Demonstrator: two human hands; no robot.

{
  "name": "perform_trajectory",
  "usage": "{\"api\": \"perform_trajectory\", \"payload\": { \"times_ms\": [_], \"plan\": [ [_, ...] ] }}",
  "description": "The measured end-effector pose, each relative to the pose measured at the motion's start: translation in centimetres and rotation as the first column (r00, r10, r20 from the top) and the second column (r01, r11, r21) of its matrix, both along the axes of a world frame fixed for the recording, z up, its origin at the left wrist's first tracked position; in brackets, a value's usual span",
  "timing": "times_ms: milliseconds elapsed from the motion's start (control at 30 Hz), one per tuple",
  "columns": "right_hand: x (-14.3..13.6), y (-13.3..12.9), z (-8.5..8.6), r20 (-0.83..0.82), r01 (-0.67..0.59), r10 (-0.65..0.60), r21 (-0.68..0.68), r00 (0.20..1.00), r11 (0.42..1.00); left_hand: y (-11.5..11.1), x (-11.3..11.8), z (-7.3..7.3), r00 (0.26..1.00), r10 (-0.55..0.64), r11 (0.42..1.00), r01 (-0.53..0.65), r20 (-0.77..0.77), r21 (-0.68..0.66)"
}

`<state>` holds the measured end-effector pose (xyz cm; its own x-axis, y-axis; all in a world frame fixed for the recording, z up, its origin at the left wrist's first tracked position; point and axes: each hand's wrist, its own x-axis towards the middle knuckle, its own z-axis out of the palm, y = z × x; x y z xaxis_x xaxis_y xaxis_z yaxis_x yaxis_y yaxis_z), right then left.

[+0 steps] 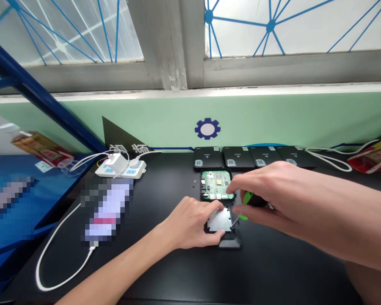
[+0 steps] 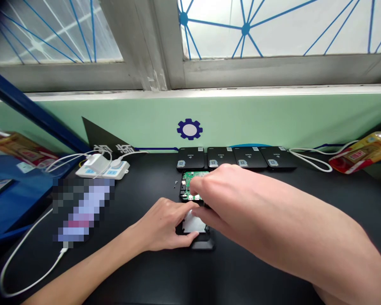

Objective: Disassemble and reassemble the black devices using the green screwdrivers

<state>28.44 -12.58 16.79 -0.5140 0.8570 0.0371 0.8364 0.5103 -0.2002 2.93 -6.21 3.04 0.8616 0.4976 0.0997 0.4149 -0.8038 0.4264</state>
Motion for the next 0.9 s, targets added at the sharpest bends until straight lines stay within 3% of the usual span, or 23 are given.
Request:
{"api": "perform_trajectory", "payload": {
  "times_ms": [200,467,900],
  "plan": [
    [-1.0,-1.5,0.3,0.045,-0.008,0.000,0.168,0.999,0.986,0.2,0.0,-0.4,1.000,0.002,0.999,-0.001,0.016,-0.048],
    [-2.4,-2.6,-0.1,0.040,0.017,-0.023,0.133,0.999,0.991,-0.1,0.0,0.1,1.000,0.002,1.000,-0.002,0.022,-0.006],
    [-3.0,-2.6,0.7,0.047,0.041,-0.047,0.125,0.998,0.991,0.2,-0.1,-0.2,0.998,0.006,0.997,-0.002,0.055,-0.071]
  ]
}}
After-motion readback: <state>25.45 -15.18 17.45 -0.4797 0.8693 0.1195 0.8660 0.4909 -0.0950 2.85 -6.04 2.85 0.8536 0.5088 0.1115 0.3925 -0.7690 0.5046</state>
